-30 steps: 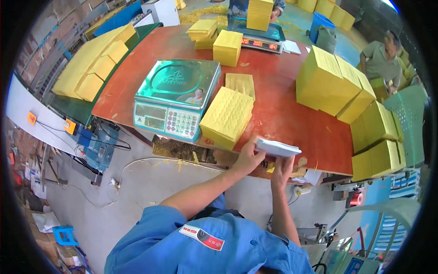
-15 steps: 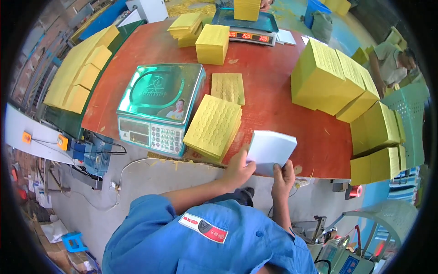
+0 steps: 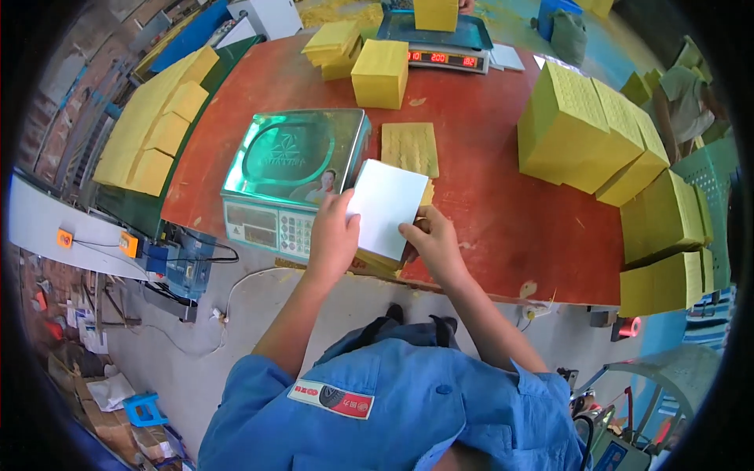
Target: The recorder prepares, stacks, and uses a machine to strap bundles of yellow paper products in a factory setting.
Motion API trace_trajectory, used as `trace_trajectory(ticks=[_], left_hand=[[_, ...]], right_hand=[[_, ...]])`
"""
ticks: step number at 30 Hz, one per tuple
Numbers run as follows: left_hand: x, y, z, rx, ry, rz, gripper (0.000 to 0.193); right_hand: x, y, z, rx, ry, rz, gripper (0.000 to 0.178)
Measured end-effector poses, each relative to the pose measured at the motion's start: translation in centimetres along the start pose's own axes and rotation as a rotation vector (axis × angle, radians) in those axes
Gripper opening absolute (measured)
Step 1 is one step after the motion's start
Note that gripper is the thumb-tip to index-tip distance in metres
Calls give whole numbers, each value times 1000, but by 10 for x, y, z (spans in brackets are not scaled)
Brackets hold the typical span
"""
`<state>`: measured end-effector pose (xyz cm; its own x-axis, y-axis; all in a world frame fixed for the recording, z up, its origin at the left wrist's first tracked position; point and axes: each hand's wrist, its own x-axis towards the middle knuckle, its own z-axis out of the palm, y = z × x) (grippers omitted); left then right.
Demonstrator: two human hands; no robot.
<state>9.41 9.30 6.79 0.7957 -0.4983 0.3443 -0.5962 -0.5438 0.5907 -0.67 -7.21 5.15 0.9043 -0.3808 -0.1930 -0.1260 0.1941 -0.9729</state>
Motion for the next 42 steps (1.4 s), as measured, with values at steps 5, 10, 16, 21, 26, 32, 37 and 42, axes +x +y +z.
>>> trace_trajectory(ticks=[5,10,16,21,26,32,37,42], left_hand=[[-1,21,-13,218,-17,309,41],[-3,23,-8,-38,-191,476,36],[2,41,14,158,-166,353,38],[6,38,20,243,-194,282,40],[8,47,23,295,-191,333,39],[14,41,17,239,-250,255,35],[14,30,15,101,-213,265,25],[15,5,17,-171,-214,227,12]], right_hand=[[-12,-6,6,-31,97,-49,49],[-25,8,4,218,124,-49,39],[-53,29,-1,75,359,-145,25],[-65,35,4,132,331,-65,23],[-69,33,13,154,316,-55,20],[-68,30,21,170,290,-44,18],[-65,29,25,149,265,-54,18],[-60,23,22,39,271,-85,20]])
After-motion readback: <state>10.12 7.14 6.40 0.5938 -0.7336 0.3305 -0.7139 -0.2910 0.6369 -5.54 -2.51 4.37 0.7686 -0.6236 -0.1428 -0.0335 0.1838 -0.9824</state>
